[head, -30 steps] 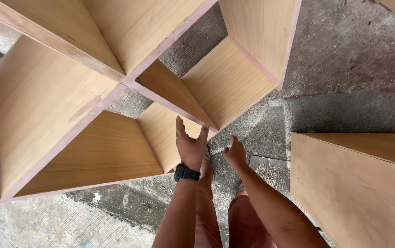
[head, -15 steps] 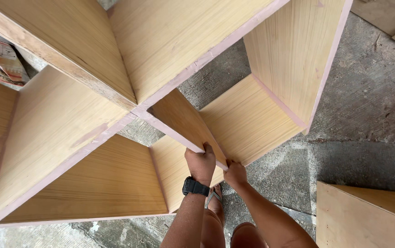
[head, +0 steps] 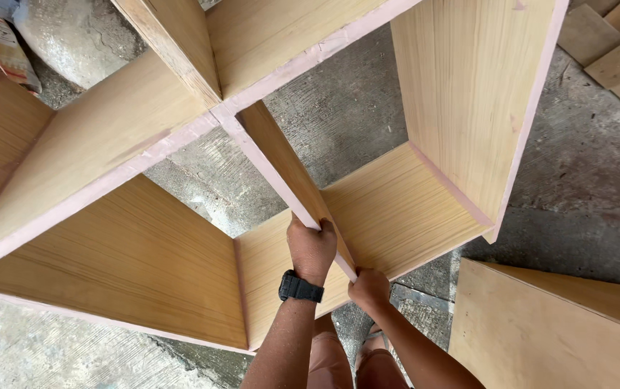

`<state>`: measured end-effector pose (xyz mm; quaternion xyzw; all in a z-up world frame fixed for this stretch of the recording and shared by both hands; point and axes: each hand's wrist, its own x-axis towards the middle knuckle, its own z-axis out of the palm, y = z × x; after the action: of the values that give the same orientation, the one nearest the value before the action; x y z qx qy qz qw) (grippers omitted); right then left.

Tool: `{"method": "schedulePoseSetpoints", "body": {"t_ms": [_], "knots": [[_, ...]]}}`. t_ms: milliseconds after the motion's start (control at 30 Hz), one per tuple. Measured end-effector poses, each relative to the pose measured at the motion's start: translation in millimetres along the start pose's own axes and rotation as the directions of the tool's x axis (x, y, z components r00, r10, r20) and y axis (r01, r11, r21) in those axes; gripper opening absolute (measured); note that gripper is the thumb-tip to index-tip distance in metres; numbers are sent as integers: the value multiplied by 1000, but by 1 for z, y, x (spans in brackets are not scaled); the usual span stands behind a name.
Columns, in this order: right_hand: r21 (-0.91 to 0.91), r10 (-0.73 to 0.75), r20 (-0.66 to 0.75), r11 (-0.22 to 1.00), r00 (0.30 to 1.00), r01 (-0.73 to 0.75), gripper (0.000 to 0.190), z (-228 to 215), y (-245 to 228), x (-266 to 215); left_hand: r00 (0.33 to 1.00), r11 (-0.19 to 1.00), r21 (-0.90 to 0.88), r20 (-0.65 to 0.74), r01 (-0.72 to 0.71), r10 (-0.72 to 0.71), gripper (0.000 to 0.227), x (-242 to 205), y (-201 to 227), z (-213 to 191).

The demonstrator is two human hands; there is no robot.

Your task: The person measures the internal dimensions of various compartments in a wooden shelf unit using a tape measure and marks locations with a green pencil.

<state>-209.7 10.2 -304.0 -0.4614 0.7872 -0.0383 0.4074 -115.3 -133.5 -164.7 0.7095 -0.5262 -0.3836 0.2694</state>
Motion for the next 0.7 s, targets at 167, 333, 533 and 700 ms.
{"method": "schedulePoseSetpoints", "body": {"t_ms": [167,333,533,700], "knots": [[-41,-4,-8,999,1000,4,39,-37,-18,-71,997,997,81,70,-15,10,31,-23,48,-45],[-105,-11,-8,994,1000,10,41,-62,-28,-130,990,994,98,136,-49,35,35,-44,86,-84],[-149,-67,-49,987,997,60,39,-102,-49,-180,972,989,-91,194,-118,134,78,-108,167,-164],[-225,66,-1,972,998,-65,28,-106,-53,-194,803,771,-264,-25,-580,596,57,-237,106,-196]]}}
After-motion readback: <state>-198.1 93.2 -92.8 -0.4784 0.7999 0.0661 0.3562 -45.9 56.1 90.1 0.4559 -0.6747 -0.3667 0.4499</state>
